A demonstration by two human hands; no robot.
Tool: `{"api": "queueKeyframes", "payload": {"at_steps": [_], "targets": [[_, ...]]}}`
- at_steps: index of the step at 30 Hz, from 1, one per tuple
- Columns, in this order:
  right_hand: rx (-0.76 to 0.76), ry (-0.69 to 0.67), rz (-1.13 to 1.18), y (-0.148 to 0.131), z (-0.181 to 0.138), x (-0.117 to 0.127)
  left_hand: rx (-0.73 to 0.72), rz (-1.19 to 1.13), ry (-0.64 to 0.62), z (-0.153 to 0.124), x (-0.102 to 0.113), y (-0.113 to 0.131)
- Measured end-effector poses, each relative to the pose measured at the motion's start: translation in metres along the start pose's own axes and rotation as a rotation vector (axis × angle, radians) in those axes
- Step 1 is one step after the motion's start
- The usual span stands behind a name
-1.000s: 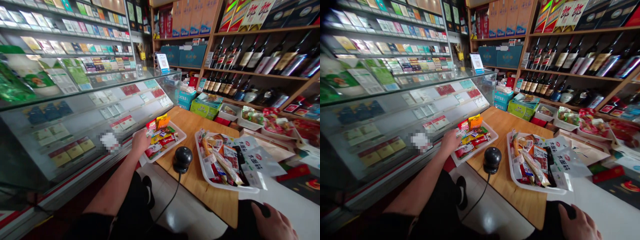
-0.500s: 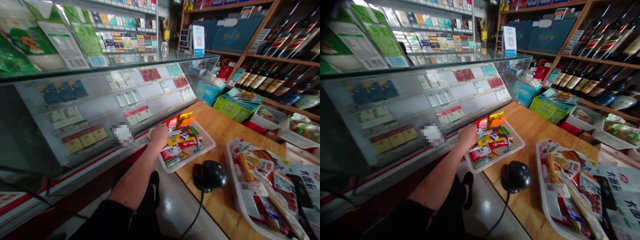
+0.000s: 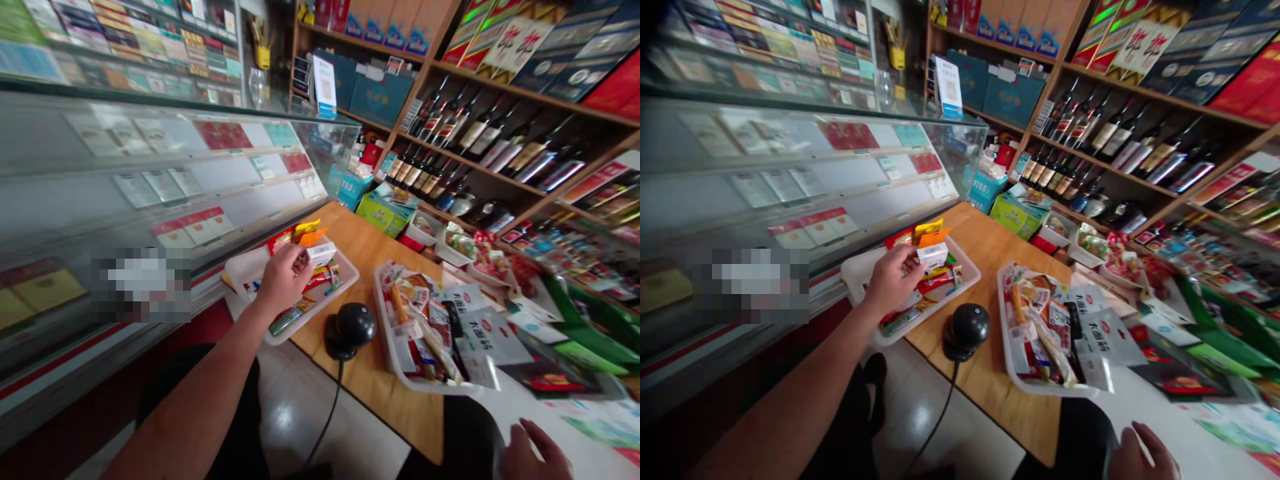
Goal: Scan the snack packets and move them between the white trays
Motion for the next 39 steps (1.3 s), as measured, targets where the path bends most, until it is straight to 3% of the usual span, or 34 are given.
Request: {"api": "queueKeyframes", "payload": {"at_steps": [1, 3, 6, 11, 14, 17, 20, 24, 34, 39], "targets": [[-0.030, 0.077, -0.076, -0.013, -0.004, 0.009, -0.002, -0.028, 0.009, -0.002, -0.004, 0.003], [-0.017, 0.055, -0.024, -0.049, -0.012, 0.018, -0.026, -0.056, 0.022, -0.005, -0.011, 0.010], [0.011, -0.117, 0.168, -0.111, -0.022, 0.015, -0.097, -0.073, 0.015, -0.010, -0.019, 0.021], [-0.060, -0.613, 0.502, -0.213, -0.044, -0.029, -0.141, -0.125, -0.020, -0.019, -0.032, 0.035], [-0.080, -0.813, 0.554, -0.260, -0.059, -0.059, -0.183, -0.164, -0.051, -0.025, -0.036, 0.044], [-0.057, -0.947, 0.512, -0.289, -0.070, -0.080, -0.215, -0.164, -0.059, -0.031, -0.038, 0.050], [-0.087, -1.019, 0.486, -0.300, -0.078, -0.093, -0.219, -0.138, -0.035, -0.035, -0.041, 0.052], [-0.087, -1.016, 0.487, -0.300, -0.082, -0.108, -0.211, -0.136, -0.049, -0.040, -0.049, 0.052], [-0.106, -0.984, 0.440, -0.276, -0.087, -0.159, -0.059, -0.128, -0.189, -0.049, -0.076, 0.046], [-0.068, -1.036, 0.372, -0.262, -0.092, -0.179, 0.054, -0.069, -0.273, -0.054, -0.082, 0.036]]}}
Point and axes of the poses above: each hand's wrist, its own z-axis towards the middle knuckle, its own x-axis out of the back of the hand, y = z × x, the point moved 2 cm from there along z, towards the middle knuckle, and after that the axes turned 15 degrees about y, right-handed, at the moved point
